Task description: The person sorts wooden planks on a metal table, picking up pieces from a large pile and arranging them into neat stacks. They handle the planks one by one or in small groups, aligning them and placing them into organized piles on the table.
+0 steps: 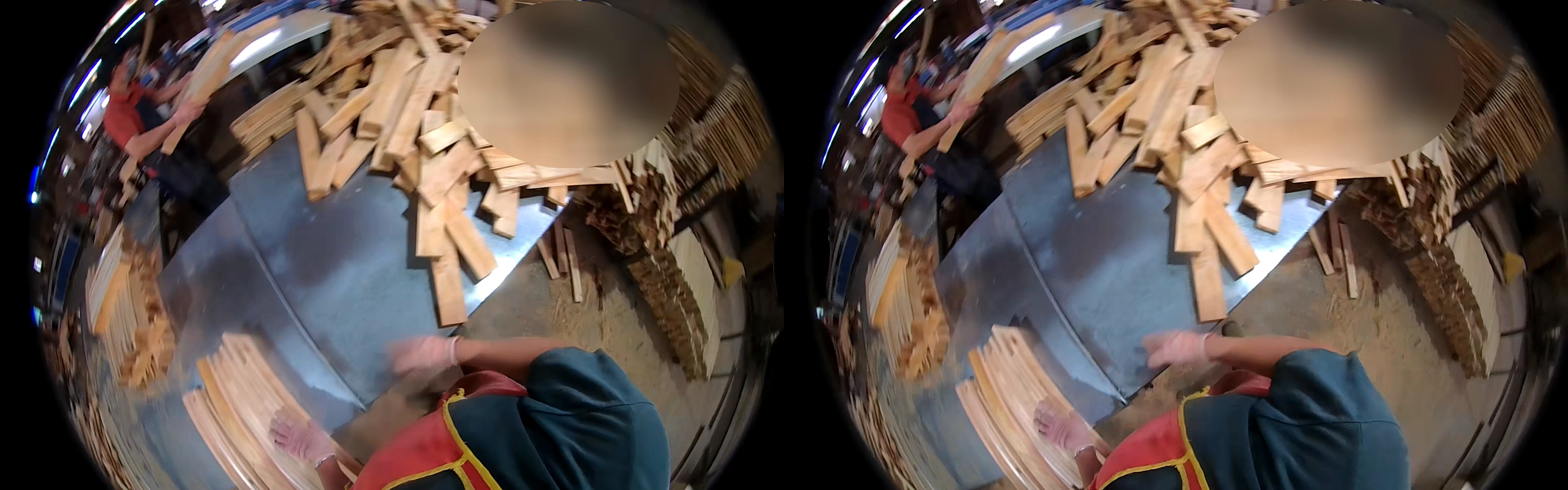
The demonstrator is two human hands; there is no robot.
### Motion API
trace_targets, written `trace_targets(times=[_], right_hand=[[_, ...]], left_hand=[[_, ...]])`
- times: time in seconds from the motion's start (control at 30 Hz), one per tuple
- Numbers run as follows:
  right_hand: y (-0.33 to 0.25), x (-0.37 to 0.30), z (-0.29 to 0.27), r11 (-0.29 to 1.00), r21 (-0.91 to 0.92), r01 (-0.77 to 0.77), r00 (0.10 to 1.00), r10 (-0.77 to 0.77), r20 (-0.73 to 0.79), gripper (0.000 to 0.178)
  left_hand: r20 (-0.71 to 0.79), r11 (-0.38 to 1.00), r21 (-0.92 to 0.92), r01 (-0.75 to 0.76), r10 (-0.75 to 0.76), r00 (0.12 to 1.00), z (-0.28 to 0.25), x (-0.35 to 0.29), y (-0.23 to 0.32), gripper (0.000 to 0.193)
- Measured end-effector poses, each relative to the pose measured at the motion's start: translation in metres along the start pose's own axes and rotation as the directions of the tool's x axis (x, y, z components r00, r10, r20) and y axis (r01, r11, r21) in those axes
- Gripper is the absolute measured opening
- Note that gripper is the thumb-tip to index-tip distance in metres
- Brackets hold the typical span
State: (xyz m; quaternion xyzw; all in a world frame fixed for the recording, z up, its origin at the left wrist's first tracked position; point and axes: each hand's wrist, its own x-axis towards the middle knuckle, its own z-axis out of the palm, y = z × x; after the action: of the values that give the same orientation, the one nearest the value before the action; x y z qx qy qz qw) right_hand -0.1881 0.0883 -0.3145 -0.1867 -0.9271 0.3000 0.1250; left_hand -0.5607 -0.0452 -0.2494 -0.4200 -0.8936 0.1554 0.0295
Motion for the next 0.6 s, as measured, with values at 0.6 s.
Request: trace_targets(times=[0.6], right_hand=[[0.325,-0.326,-0.271,0.346,0.455,0.821,-0.407,0.913,0.04,0.033]], left_hand=[[0.249,0.443,-0.882,-0.161,0.727,0.64,-0.146,0.024,0.519,0.084]])
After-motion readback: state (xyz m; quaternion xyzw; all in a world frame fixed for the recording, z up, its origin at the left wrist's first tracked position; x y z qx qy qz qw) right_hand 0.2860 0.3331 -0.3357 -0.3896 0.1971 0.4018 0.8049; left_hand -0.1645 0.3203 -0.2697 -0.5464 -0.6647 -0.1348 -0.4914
